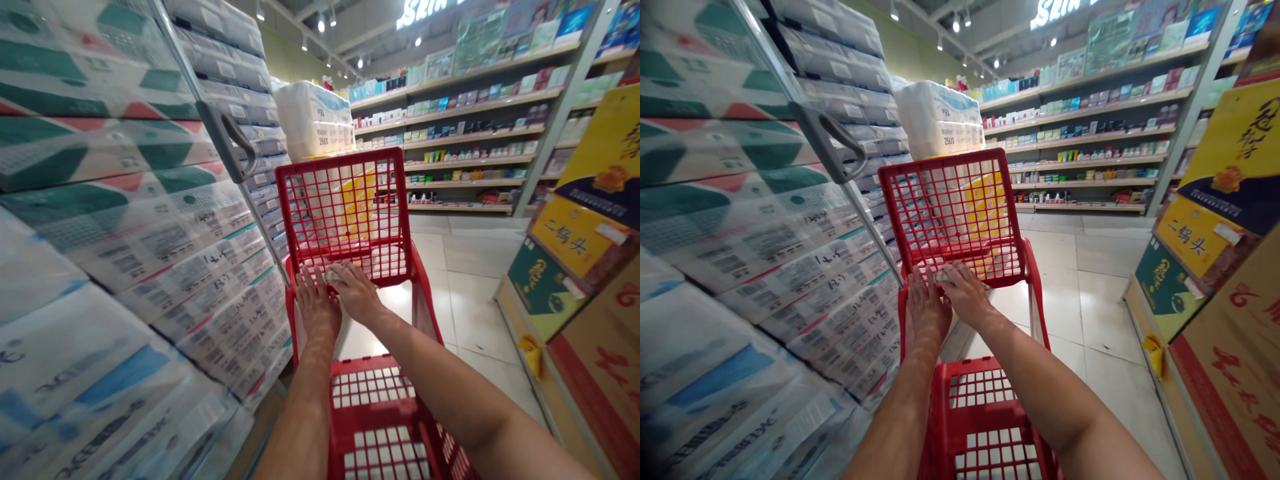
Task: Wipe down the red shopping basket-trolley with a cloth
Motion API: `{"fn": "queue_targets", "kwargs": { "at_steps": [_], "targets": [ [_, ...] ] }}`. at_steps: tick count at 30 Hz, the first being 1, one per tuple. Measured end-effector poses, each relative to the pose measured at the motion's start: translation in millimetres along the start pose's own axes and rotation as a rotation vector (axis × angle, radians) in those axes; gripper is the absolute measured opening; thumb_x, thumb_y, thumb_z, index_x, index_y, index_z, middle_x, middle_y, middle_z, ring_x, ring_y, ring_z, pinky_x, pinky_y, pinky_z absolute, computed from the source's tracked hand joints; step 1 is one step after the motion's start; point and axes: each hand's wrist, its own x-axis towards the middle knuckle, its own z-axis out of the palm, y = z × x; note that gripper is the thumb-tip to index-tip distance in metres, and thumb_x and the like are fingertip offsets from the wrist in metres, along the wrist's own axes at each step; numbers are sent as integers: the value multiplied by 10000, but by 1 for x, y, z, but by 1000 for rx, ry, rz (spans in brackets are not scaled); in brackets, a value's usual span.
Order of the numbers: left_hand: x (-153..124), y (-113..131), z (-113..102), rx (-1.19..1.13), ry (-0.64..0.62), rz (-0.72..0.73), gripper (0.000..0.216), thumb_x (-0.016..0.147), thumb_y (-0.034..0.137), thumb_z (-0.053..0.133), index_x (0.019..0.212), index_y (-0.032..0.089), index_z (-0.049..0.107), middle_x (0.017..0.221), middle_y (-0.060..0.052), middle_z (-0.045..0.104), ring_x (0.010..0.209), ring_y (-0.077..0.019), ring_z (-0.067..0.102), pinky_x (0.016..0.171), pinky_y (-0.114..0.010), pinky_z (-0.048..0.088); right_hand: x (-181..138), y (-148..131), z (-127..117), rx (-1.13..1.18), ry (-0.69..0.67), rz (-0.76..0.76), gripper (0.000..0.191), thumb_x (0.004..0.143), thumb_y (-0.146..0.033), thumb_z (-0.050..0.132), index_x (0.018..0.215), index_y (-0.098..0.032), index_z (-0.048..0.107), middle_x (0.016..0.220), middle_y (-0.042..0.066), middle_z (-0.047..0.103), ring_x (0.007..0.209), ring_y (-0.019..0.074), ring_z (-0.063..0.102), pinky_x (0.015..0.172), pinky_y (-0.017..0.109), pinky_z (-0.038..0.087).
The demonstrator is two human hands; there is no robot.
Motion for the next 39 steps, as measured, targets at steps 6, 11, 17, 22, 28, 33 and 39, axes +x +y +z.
{"fn": "queue_targets", "kwargs": {
  "at_steps": [6, 11, 17, 22, 28, 33, 39],
  "targets": [
    [0, 0, 0, -15, -7, -6, 839, 815, 178, 537, 1514, 171, 73, 1591, -136, 10, 1457, -324, 6, 1154, -539, 208, 1, -2, -2, -29, 2, 43, 281, 904, -175, 555, 1147, -249, 675, 1275, 67, 586, 1227, 247, 458, 1015, 389, 449],
    [1, 1, 1, -9, -13, -15, 863, 794, 174, 563, 1513, 173, 85, 1591, -132, 6, 1458, -320, 14, 1156, -529, 209, 1, -2, -3, -40, 93, 73, 273, 916, -174, 539, 1146, -240, 672, 1243, 71, 600, 1210, 235, 466, 1028, 388, 414],
    [0, 0, 2, -12, 0, -8, 824, 812, 181, 540, 1512, 175, 107, 1590, -135, 9, 1458, -325, 16, 1150, -547, 210, 0, -1, -3, -22, 13, 7, 220, 905, -198, 565, 1073, -246, 699, 1217, 54, 611, 1138, 229, 501, 984, 365, 432],
    [0, 1, 1, -12, -1, 2, 818, 810, 195, 549, 1509, 150, 127, 1589, -141, 19, 1456, -334, 23, 1150, -545, 214, 0, 9, -7, -89, 116, 106, 288, 912, -163, 536, 1158, -240, 664, 1241, 82, 591, 1194, 251, 461, 1013, 406, 390],
    [1, 2, -2, -35, -1, 11, 792, 813, 186, 520, 1509, 162, 143, 1585, -102, 122, 1459, -312, -9, 1153, -549, 209, 7, 4, -11, -52, -4, 103, 268, 898, -150, 540, 1096, -246, 692, 1188, 81, 610, 1069, 230, 513, 952, 385, 429],
    [-2, 0, -7, -29, -17, 21, 762, 821, 198, 506, 1503, 141, 172, 1581, -106, 141, 1459, -312, -24, 1146, -558, 220, 12, -9, -20, -8, 142, 180, 309, 921, -137, 484, 1147, -236, 671, 1179, 95, 603, 1124, 222, 506, 981, 375, 431],
    [-2, -2, -12, -10, 89, 80, 671, 872, 243, 478, 1490, 155, 231, 1576, -124, 155, 1458, -319, 11, 1142, -568, 206, -9, -8, -17, 63, 3, 63, 314, 901, -105, 496, 1117, -237, 682, 1197, 72, 611, 1131, 221, 507, 989, 369, 454]
  ]
}}
